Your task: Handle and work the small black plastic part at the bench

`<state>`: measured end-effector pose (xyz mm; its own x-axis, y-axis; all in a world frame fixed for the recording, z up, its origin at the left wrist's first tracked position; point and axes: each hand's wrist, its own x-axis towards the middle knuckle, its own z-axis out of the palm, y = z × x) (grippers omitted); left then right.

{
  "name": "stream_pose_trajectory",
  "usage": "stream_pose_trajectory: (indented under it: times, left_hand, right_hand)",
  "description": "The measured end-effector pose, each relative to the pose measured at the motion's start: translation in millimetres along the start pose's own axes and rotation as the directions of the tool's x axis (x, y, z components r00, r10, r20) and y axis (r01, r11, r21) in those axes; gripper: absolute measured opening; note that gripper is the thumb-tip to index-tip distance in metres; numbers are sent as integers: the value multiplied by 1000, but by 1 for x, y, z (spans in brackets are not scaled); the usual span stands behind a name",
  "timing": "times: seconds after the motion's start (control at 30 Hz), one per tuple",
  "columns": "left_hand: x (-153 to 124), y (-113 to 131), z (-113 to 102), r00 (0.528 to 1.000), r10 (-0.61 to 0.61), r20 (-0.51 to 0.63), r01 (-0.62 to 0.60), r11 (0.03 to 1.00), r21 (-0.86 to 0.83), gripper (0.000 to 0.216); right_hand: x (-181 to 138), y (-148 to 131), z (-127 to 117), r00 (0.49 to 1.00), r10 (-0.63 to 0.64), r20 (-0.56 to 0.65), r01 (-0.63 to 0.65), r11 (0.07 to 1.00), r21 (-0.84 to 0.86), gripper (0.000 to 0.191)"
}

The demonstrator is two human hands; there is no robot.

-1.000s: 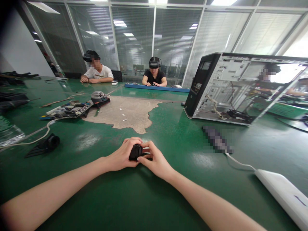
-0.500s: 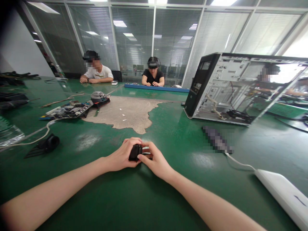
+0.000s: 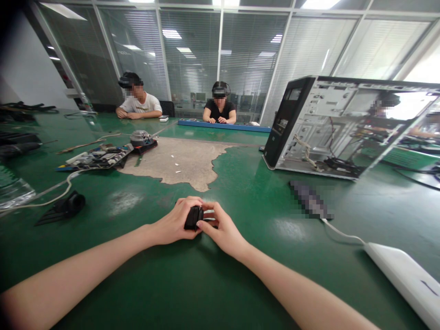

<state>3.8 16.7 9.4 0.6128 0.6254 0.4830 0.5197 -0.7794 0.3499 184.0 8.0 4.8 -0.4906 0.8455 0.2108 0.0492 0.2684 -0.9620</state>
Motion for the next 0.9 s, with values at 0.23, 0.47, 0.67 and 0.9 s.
stream_pose_trajectory:
  times: [0.23, 0.47, 0.67, 0.9]
  left_hand:
    - [0, -1, 0, 1000, 1, 18, -1, 1000, 6, 57]
    - [0, 0, 0, 1000, -6, 15, 6, 1000, 5, 54]
    - [0, -1, 0, 1000, -13, 7, 13, 1000, -8, 54]
    - [0, 0, 0, 1000, -3, 12, 3, 1000, 4, 55]
  right_hand:
    - [1, 2, 0, 996, -84, 17, 84, 996, 13, 24]
    - [1, 4, 0, 999, -52, -10, 52, 998, -29, 20]
    - [-1, 1, 1, 1000, -19, 9, 19, 998, -65, 26]
    - [0, 2, 1, 997, -81, -3, 81, 996, -42, 20]
